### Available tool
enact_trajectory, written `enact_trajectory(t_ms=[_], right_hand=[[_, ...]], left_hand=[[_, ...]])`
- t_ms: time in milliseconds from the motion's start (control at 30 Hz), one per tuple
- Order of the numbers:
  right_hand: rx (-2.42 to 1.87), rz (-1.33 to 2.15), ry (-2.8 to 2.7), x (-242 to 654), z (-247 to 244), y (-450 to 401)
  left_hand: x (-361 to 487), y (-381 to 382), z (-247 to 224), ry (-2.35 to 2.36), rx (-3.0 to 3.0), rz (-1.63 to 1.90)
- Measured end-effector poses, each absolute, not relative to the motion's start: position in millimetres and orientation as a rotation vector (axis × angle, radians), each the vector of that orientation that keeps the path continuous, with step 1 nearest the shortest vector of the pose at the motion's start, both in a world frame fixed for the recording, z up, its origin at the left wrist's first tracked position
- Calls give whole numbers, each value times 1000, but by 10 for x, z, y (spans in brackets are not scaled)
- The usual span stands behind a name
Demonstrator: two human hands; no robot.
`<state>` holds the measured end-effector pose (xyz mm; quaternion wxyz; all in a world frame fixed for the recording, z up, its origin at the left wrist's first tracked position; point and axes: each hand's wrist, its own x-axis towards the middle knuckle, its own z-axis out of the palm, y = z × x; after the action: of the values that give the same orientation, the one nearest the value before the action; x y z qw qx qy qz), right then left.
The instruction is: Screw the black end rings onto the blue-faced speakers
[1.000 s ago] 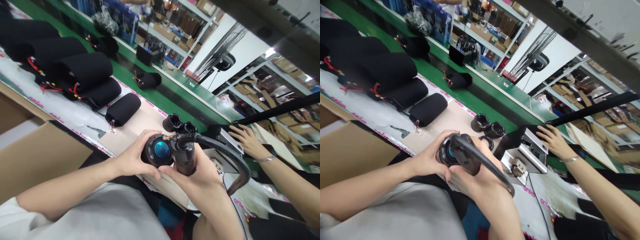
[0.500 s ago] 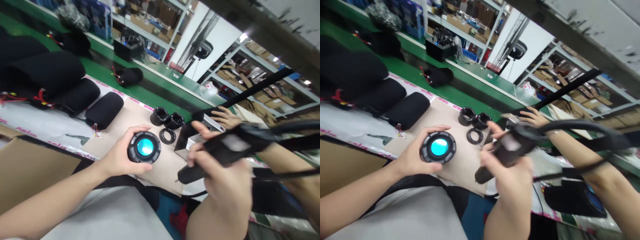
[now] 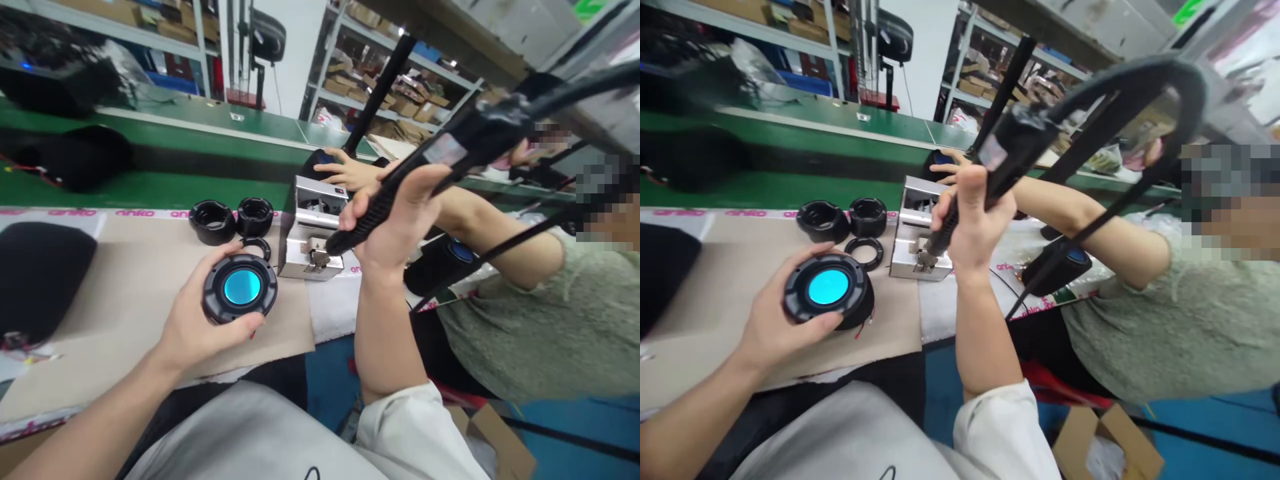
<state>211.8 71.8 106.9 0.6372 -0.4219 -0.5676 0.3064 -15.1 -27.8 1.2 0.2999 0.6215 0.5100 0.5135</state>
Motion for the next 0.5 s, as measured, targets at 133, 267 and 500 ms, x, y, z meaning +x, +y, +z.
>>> enact_trajectory(t_ms=[133,267,500], right_hand=[[-925,739,-1313,2155,905,860],[-625,855,-1180,2125,753,933],[-628,931,-1185,2102,646,1029]], left_hand=[[-25,-200,49,1337,1675,1310],[-60,-224,30,1395,1654,1318],[-40,-229,28,1348,1648,1346]])
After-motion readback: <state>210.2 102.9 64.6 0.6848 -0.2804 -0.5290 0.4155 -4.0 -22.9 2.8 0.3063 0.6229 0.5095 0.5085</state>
